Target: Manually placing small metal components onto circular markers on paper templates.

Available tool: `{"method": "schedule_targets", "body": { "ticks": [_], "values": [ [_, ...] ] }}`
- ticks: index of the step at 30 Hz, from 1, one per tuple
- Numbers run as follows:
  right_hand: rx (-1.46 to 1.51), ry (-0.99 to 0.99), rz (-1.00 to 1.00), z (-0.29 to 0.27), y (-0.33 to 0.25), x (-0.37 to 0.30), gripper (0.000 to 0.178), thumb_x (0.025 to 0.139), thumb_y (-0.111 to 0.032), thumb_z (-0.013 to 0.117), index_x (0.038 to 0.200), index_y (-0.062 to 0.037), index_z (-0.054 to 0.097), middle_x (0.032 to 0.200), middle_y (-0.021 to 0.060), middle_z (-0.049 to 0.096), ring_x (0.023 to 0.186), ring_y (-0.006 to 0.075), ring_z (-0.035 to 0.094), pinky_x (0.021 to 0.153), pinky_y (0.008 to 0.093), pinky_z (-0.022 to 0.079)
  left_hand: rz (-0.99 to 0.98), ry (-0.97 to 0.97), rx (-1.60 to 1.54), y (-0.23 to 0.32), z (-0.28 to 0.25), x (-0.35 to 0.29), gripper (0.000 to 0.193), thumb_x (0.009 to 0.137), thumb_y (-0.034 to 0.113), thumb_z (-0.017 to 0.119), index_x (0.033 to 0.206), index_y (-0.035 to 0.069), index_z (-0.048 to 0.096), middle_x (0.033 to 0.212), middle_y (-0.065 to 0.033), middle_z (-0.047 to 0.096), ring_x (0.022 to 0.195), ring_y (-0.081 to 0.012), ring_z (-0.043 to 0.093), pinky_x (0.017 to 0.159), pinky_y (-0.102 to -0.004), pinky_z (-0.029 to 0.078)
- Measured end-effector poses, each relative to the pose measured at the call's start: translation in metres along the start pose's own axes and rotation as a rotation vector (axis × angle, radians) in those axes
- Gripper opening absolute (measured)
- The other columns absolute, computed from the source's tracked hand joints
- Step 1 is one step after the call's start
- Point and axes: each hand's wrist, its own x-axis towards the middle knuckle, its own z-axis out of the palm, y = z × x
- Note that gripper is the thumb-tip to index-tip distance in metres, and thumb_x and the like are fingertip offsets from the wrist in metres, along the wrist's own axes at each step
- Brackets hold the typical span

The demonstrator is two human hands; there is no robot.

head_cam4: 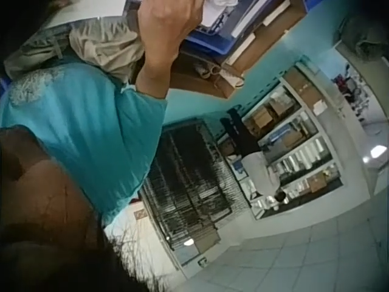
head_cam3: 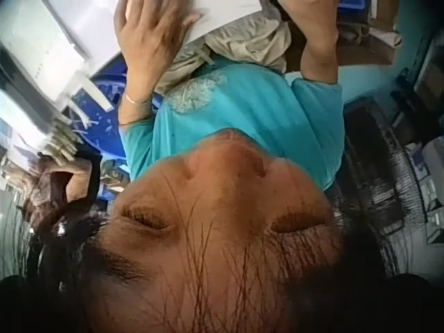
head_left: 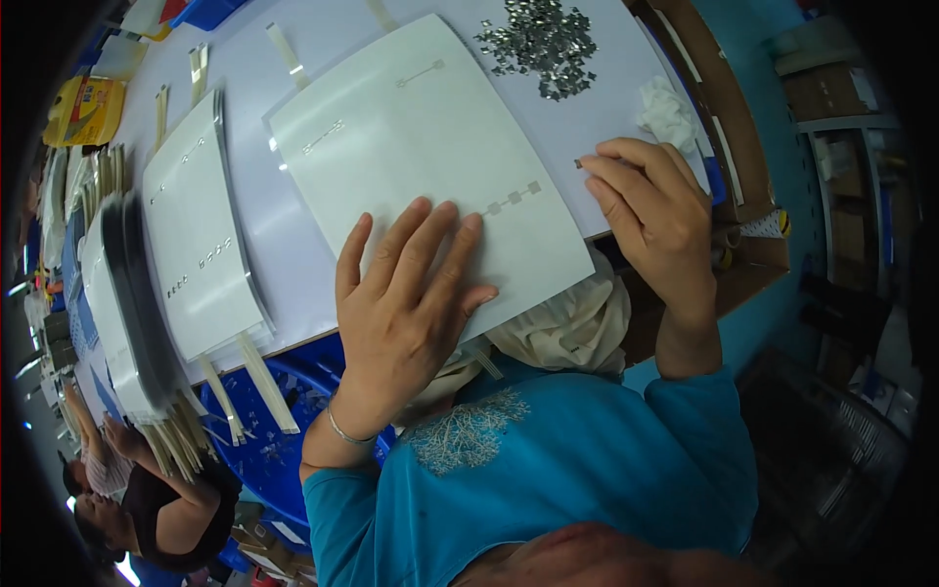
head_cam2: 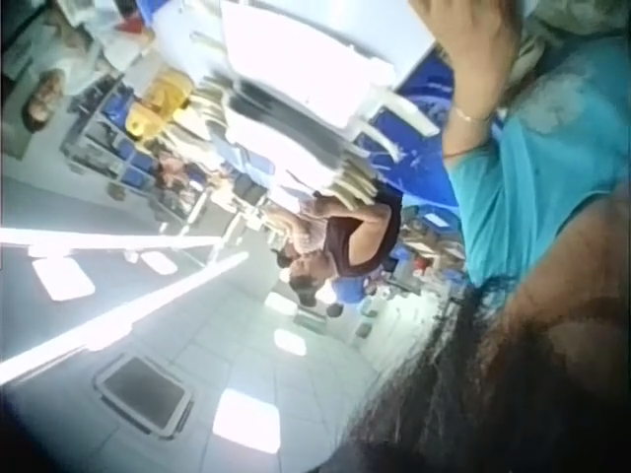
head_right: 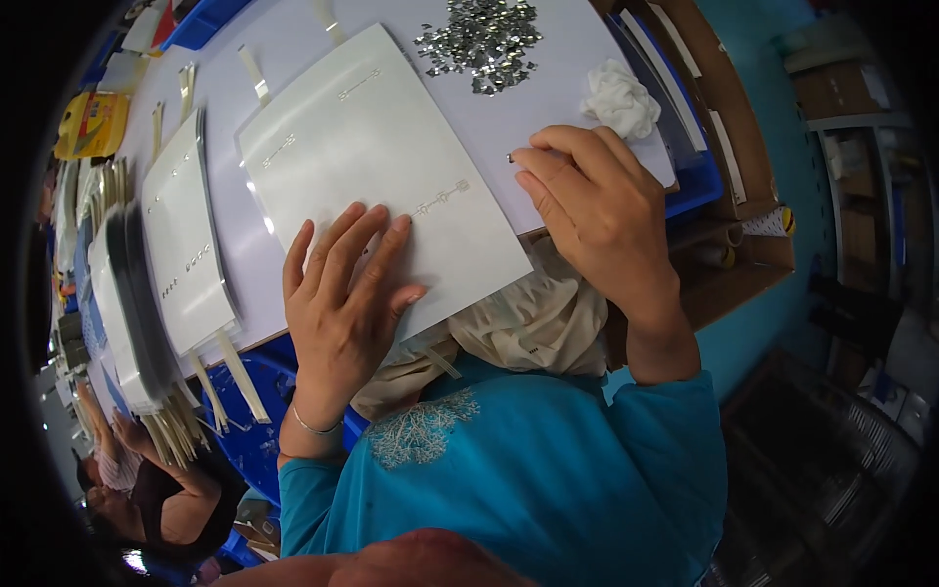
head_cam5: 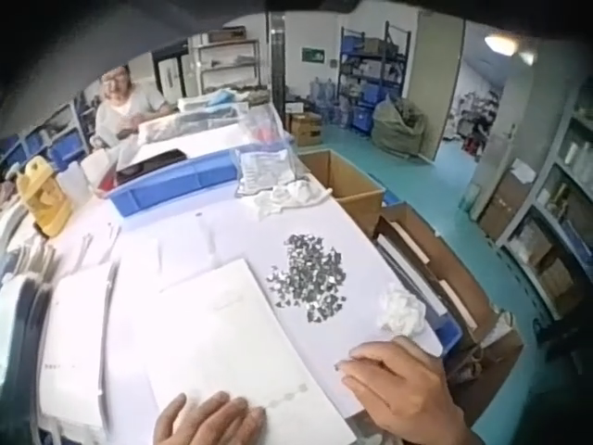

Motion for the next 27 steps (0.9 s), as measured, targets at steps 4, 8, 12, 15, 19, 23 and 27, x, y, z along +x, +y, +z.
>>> {"method": "schedule_targets", "body": {
  "ticks": [4,8,12,15,19,23,27],
  "values": [
    [0.040,0.108,0.032,0.001,0.001,-0.010,0.019,0.091,0.002,0.084,0.109,-0.0015,0.081,0.110,0.0113,0.077,0.084,0.0225,0.072,0.072,0.0315,0.059,0.010,0.008,0.018,-0.002,0.002,0.000,0.062,0.093,0.042,0.081,0.147,0.015,0.070,0.146,-0.0074,0.068,0.138,-0.0282,0.064,0.121,-0.0554,0.043],
    [0.045,0.158,0.256,-0.006,-0.004,-0.018,0.016,0.095,-0.001,0.083,0.111,-0.0017,0.082,0.105,0.0095,0.076,0.076,0.0171,0.069,0.066,0.0294,0.056,-0.042,-0.004,-0.037,-0.002,0.004,-0.001,0.062,0.095,0.044,0.078,0.150,0.018,0.068,0.150,-0.0056,0.067,0.143,-0.0281,0.061,0.128,-0.0534,0.036],
    [-0.291,0.171,0.338,-0.010,0.006,-0.022,0.018,0.099,-0.005,0.080,0.117,-0.0025,0.083,0.094,0.0071,0.072,0.070,0.0122,0.063,0.060,0.0289,0.052,-0.055,0.016,-0.053,0.000,0.004,0.001,0.063,0.093,0.042,0.080,0.149,0.016,0.069,0.150,-0.0050,0.067,0.143,-0.0278,0.061,0.129,-0.0537,0.035],
    [-0.098,0.229,0.172,-0.007,-0.005,-0.024,0.021,0.097,-0.002,0.081,0.118,-0.0018,0.083,0.097,0.0093,0.075,0.076,0.0151,0.069,0.063,0.0294,0.054,-0.078,0.003,-0.060,0.002,0.003,0.002,0.063,0.092,0.041,0.081,0.148,0.015,0.069,0.149,-0.0049,0.068,0.142,-0.0274,0.062,0.130,-0.0538,0.034],
    [-0.033,0.156,0.079,0.005,-0.009,-0.016,0.022,0.094,0.001,0.083,0.116,-0.0004,0.083,0.096,0.0095,0.075,0.078,0.0178,0.070,0.063,0.0306,0.055,-0.073,0.016,-0.062,0.002,0.006,0.002,0.062,0.093,0.040,0.081,0.148,0.016,0.068,0.149,-0.0045,0.068,0.141,-0.0273,0.062,0.130,-0.0540,0.034],
    [-0.038,0.076,0.053,0.006,-0.009,-0.011,0.023,0.093,0.000,0.083,0.116,-0.0016,0.083,0.096,0.0089,0.073,0.075,0.0183,0.069,0.062,0.0319,0.054,-0.018,0.024,-0.026,0.000,0.006,-0.001,0.061,0.093,0.039,0.083,0.147,0.014,0.069,0.146,-0.0063,0.068,0.139,-0.0275,0.063,0.126,-0.0573,0.037],
    [-0.049,0.007,0.024,0.003,-0.010,-0.007,0.022,0.093,-0.001,0.083,0.115,-0.0029,0.084,0.099,0.0082,0.072,0.075,0.0179,0.067,0.062,0.0327,0.053,-0.030,-0.006,0.023,0.004,0.002,-0.001,0.060,0.093,0.039,0.083,0.147,0.016,0.070,0.147,-0.0059,0.068,0.139,-0.0278,0.063,0.126,-0.0580,0.037]
  ]
}}
